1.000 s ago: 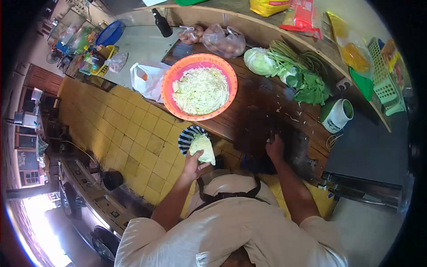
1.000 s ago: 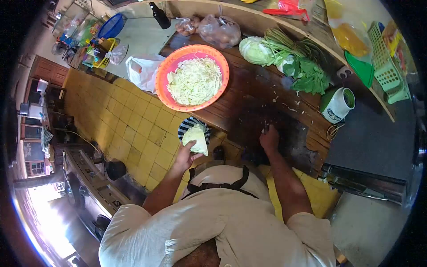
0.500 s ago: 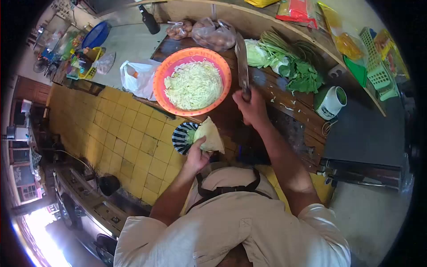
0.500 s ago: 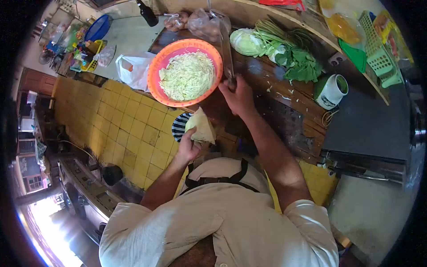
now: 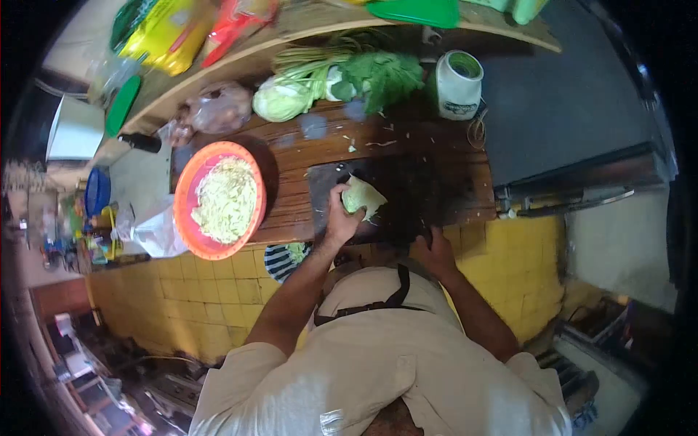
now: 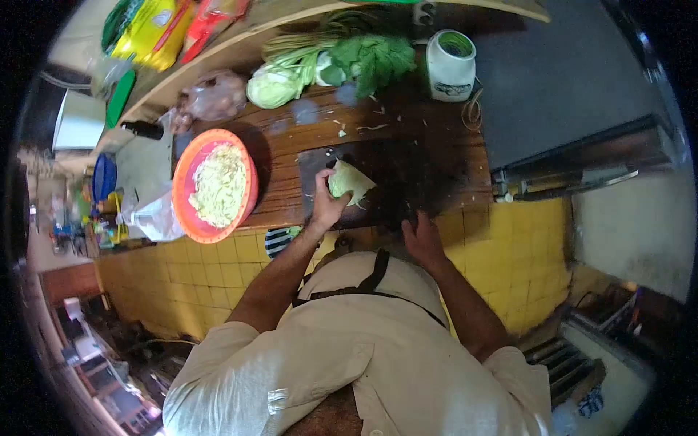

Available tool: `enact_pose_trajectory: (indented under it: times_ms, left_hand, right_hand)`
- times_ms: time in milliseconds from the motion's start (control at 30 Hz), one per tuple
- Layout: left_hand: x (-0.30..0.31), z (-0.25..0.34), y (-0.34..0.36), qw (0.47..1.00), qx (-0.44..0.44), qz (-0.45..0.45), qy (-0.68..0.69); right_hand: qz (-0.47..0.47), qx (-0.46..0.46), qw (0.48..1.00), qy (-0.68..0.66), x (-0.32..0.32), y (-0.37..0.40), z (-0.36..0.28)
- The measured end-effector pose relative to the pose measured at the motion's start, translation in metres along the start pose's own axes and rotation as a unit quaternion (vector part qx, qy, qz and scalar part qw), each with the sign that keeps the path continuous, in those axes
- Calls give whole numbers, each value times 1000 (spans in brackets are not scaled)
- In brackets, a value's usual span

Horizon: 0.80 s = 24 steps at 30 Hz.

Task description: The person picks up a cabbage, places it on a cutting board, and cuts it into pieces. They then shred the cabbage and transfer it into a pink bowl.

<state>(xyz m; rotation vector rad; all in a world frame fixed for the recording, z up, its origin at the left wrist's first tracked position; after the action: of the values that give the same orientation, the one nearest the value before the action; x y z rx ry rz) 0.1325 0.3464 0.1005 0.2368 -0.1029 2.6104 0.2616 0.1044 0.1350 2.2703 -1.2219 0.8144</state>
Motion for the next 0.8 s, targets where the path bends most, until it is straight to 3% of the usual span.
enact_pose_trajectory:
  times_ms: [67,133,200,267,333,433,533,633,800]
  left_hand:
    - [-8,2,-5,991,-47,-45,-114]
    - [-9,34,-2,985,-64,-50,-153]
    - [-18,32,4,940,-87,-155,-290]
    - [-22,18,4,953,-60,-152,-255]
    - [-20,11,7,970,-19,-112,-217]
    - [-25,19,12,967,-72,-71,-235]
    - [-29,20,16,966,-42,-58,-247]
    - [-31,24,19,968,-44,-42,-245]
    - [-34,25,21,968,-9,-58,-243]
  right_hand:
    - [-4,-3,999,-42,-1,-6,-12]
    - [-109,15,993,-50,-15,-6,-30]
    - [-151,-12,988,-30,-27,-8,-35]
    - [-192,-32,981,-6,-36,-5,-33]
    - [-184,44,982,15,-40,-2,-37]
    - [-143,80,987,-2,-45,2,-28]
    - [-147,94,984,27,-52,3,-26]
    - [-217,65,970,91,-43,2,-40]
    - [-225,11,964,139,-50,-5,-38]
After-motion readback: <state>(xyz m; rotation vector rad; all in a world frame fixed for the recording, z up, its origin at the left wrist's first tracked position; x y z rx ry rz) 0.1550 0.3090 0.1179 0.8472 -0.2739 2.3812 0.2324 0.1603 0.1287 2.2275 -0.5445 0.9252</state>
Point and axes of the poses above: each hand's wrist, its own y-axis away from the middle knuckle, its own x-axis out of the back of the hand, z = x × y, the point moved 7 cm from there along -y, towards the middle knuckle, and after that the axes turned 14 degrees about z, right-handed, at the moved point
